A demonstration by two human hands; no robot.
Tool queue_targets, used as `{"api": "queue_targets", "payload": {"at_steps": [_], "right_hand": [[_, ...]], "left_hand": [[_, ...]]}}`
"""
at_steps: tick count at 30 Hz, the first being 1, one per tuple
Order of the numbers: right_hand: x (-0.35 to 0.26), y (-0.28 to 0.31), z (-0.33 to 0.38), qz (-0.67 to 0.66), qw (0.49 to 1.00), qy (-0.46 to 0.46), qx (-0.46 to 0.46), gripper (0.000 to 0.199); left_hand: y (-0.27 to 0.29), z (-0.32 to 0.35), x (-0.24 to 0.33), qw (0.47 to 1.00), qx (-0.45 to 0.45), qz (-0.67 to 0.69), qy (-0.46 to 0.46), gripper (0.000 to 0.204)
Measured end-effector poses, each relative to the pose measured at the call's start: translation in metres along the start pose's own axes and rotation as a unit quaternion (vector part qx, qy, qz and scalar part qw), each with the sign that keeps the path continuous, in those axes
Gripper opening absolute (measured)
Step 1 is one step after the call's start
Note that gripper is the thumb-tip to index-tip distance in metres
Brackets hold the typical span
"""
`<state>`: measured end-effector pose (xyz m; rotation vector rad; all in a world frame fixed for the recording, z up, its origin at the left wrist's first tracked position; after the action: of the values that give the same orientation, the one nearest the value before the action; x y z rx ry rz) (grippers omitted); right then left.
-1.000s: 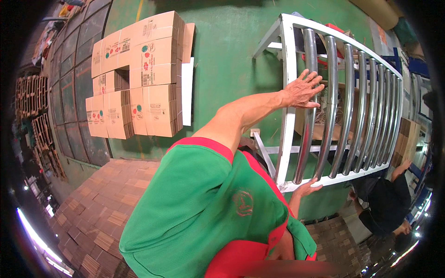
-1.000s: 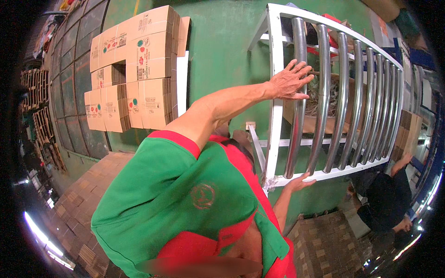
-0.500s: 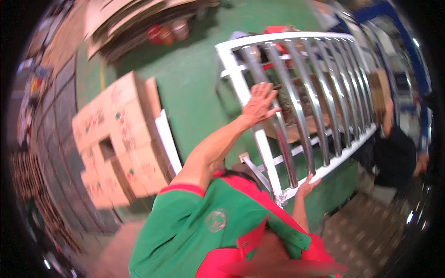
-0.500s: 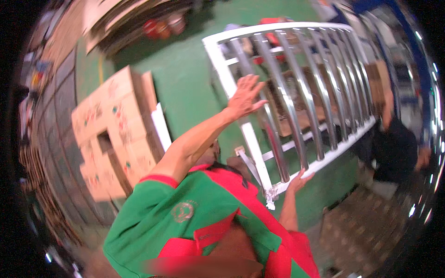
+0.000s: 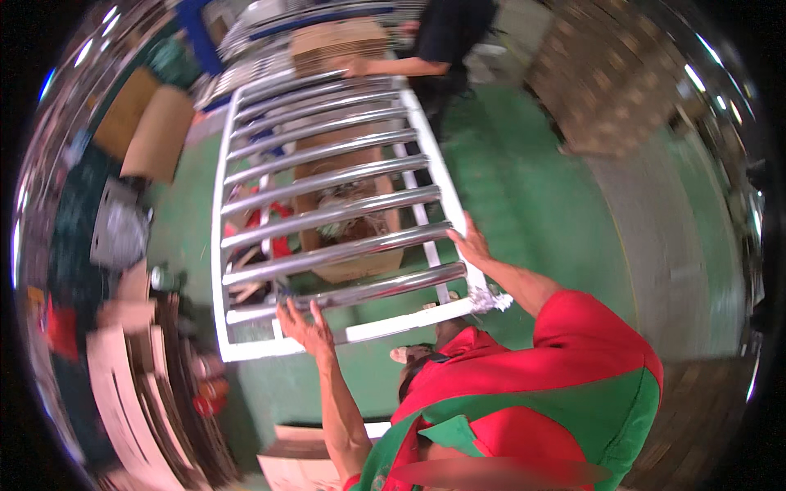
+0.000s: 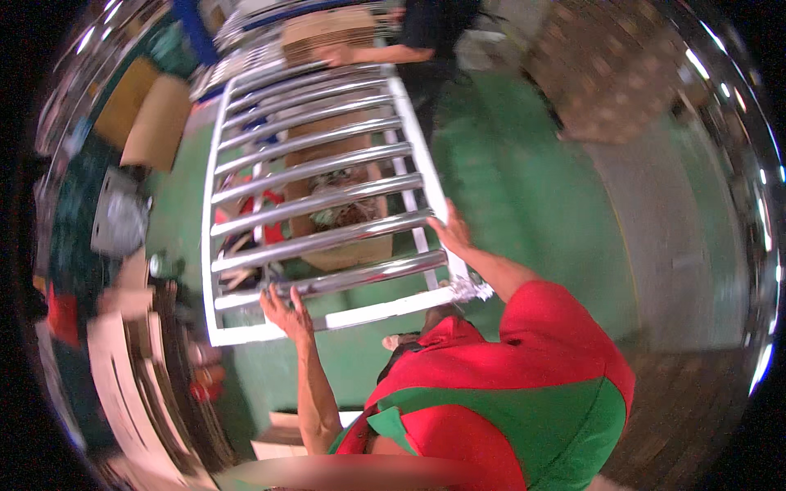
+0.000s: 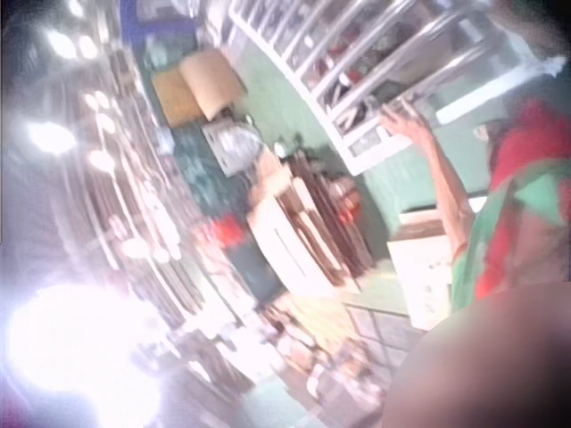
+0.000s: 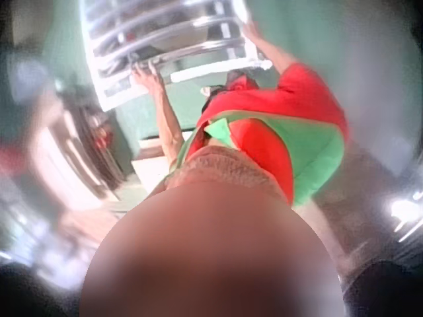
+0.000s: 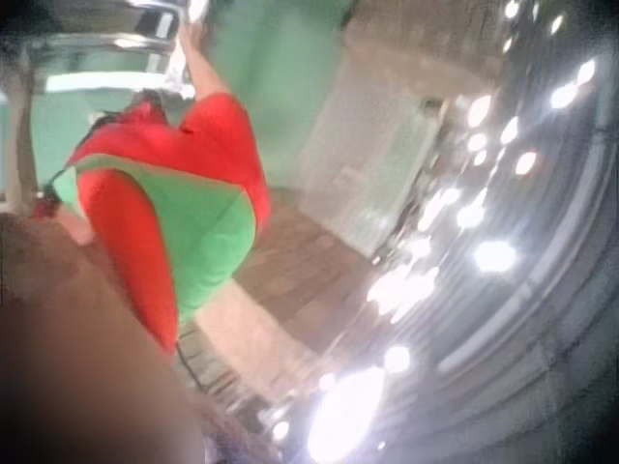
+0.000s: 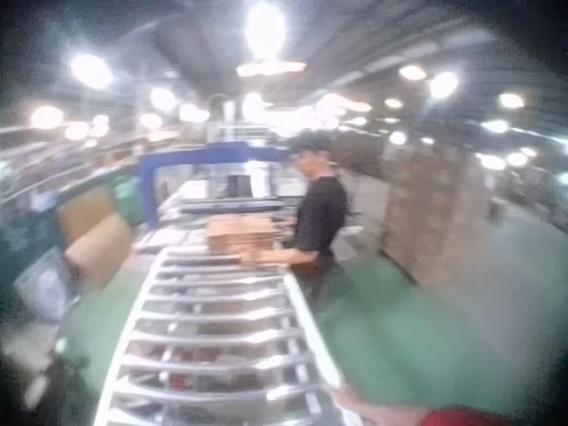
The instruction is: The person repeatedly picks up sealed cardboard boxes from a metal roller conveyor and stacks them on the floor. The person lifts each box with both hands, turns, and places it onto a growing stack, repeating this cycle throughout the clip.
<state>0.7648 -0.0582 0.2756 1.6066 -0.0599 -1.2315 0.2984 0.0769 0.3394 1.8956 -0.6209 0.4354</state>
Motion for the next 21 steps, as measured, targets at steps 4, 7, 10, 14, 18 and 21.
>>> {"api": "queue_targets", "payload": {"at_steps": [4,7,10,14,18,21], "right_hand": [[-0.002,0.001,0.002,0.046,0.998,0.039,0.026,0.092],[-0.003,0.001,0.003,0.05,0.998,0.024,0.009,0.093],[-0.005,0.003,0.005,0.039,0.999,-0.005,-0.016,0.091],[-0.011,0.009,0.007,0.015,1.0,0.014,-0.004,0.092],[-0.011,0.006,0.007,0.001,0.999,0.039,0.003,0.092],[-0.006,0.001,0.004,0.012,0.999,0.038,0.013,0.091]], "left_hand": [[-0.007,0.002,-0.004,0.999,-0.039,-0.028,0.007,0.06],[-0.01,0.002,-0.006,0.996,-0.062,-0.059,0.008,0.06],[-0.01,0.002,-0.006,0.998,-0.048,-0.051,-0.003,0.059],[-0.012,0.004,-0.008,0.996,-0.048,-0.073,-0.001,0.059],[-0.009,0.006,-0.008,0.997,-0.024,-0.061,-0.032,0.06],[-0.012,0.006,-0.013,0.997,-0.054,-0.064,0.004,0.061]]}}
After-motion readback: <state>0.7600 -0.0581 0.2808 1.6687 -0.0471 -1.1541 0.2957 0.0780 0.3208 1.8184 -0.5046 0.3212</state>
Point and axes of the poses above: each hand's wrist, its own z-axis away from the middle knuckle, its own y-axis out of the back of the hand, x = y × z, the point moved 5 cm from there along -z, towards the middle knuckle, and after that the axes turned 1 degree about -y, right-handed, at the moved point
